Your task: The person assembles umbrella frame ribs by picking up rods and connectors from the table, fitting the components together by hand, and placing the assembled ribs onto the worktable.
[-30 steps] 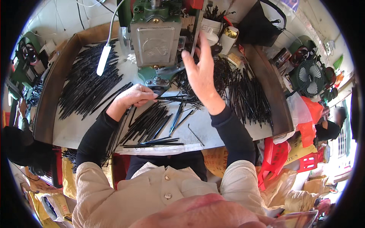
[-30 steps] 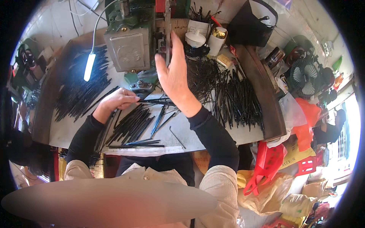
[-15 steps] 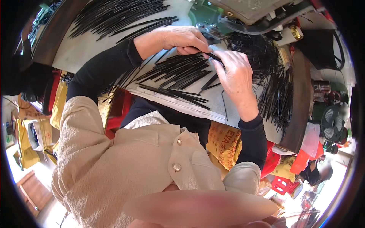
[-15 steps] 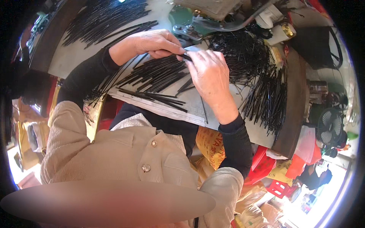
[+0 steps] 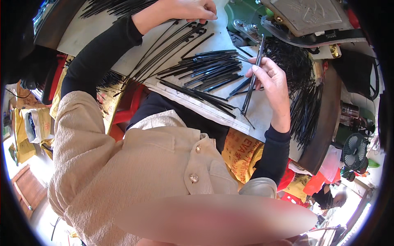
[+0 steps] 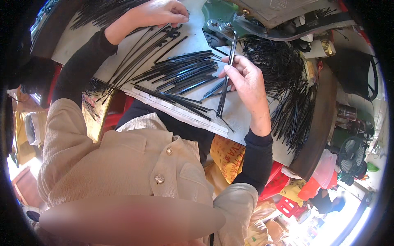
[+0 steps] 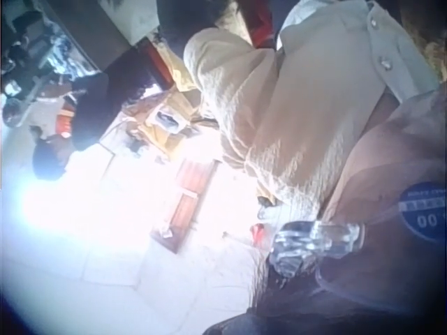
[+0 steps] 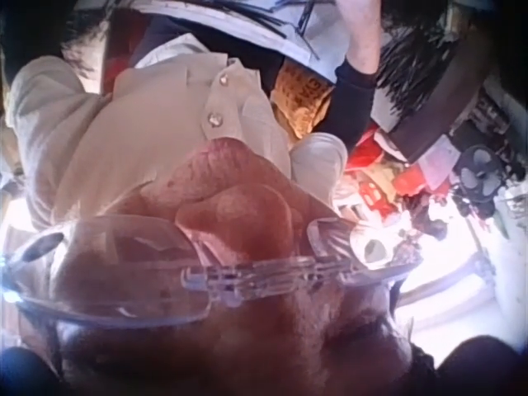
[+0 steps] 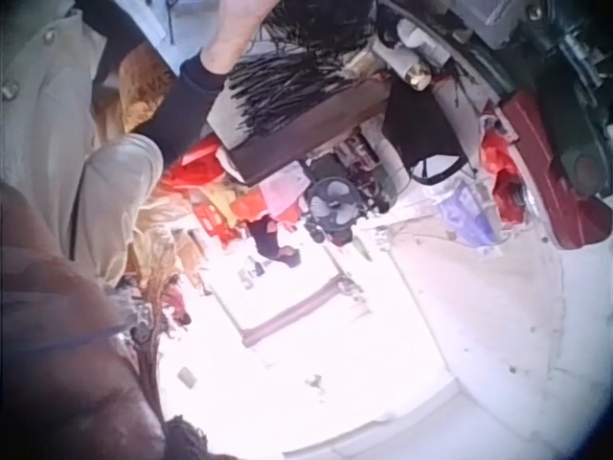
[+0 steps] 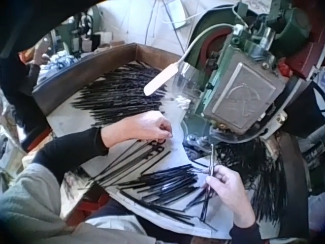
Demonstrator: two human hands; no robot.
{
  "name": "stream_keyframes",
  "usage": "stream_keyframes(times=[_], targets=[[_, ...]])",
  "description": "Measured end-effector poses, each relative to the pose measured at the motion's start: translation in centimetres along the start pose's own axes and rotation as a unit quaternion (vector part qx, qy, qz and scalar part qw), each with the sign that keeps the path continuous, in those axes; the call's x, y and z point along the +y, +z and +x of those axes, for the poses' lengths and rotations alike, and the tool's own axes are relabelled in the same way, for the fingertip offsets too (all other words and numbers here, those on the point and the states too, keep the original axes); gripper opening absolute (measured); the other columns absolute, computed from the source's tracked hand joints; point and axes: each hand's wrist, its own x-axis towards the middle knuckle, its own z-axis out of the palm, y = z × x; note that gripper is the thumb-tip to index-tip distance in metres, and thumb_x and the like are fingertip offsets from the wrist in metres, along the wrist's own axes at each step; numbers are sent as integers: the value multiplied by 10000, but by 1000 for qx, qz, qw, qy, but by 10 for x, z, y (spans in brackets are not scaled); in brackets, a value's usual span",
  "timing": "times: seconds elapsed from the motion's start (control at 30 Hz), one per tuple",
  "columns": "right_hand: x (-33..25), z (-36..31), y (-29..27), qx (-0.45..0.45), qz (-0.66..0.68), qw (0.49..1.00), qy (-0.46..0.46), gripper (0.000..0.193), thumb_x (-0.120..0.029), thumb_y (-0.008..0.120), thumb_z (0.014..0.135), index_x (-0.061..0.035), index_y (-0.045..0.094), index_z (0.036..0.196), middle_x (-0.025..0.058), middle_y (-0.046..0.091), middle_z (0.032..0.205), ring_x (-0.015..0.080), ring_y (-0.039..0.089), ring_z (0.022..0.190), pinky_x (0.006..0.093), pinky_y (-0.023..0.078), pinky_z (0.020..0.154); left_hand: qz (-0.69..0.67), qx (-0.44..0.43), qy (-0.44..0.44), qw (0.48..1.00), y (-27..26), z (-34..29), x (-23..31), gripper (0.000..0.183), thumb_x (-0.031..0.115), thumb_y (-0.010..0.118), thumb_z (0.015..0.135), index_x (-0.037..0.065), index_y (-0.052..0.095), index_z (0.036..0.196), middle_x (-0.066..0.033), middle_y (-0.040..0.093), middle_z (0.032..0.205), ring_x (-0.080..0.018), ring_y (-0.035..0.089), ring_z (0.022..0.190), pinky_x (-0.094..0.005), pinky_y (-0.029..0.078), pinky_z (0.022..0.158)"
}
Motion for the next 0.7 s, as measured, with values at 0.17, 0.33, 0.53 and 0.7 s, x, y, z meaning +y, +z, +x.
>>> stream_keyframes(times=[0.17, 0.33, 0.53, 0.7], targets=[[10, 7, 0, -6, 61, 998, 12, 231, -177, 547, 878, -13, 610, 1027, 4, 612, 739, 20, 498, 592, 150, 397, 536, 149, -54, -89, 983, -1, 6, 5, 281, 257, 586, 766, -8, 669, 817, -158, 641, 705, -298, 632, 656, -375, 503, 624], [12, 11, 2, -6, 80, 997, 9, 238, -189, 558, 875, -19, 605, 1036, 6, 605, 743, 32, 517, 622, 159, 394, 536, 183, -41, -108, 976, -2, 7, 0, 272, 255, 580, 756, 7, 674, 816, -184, 635, 723, -329, 626, 674, -393, 499, 634], [12, 11, 2, -12, 94, 995, 23, 277, -185, 563, 870, -12, 579, 1086, 8, 607, 737, 38, 517, 620, 165, 388, 540, 188, -37, -130, 973, -22, -7, -3, 248, 224, 583, 743, -6, 674, 758, -183, 637, 725, -326, 625, 677, -402, 485, 615], [12, 11, 5, -26, 90, 995, 28, 287, -190, 567, 869, -14, 580, 1095, 5, 608, 737, 35, 516, 616, 164, 387, 540, 228, -46, -147, 962, -23, -31, 6, 207, 213, 607, 742, 25, 685, 780, -159, 647, 746, -316, 629, 721, -401, 489, 646]])
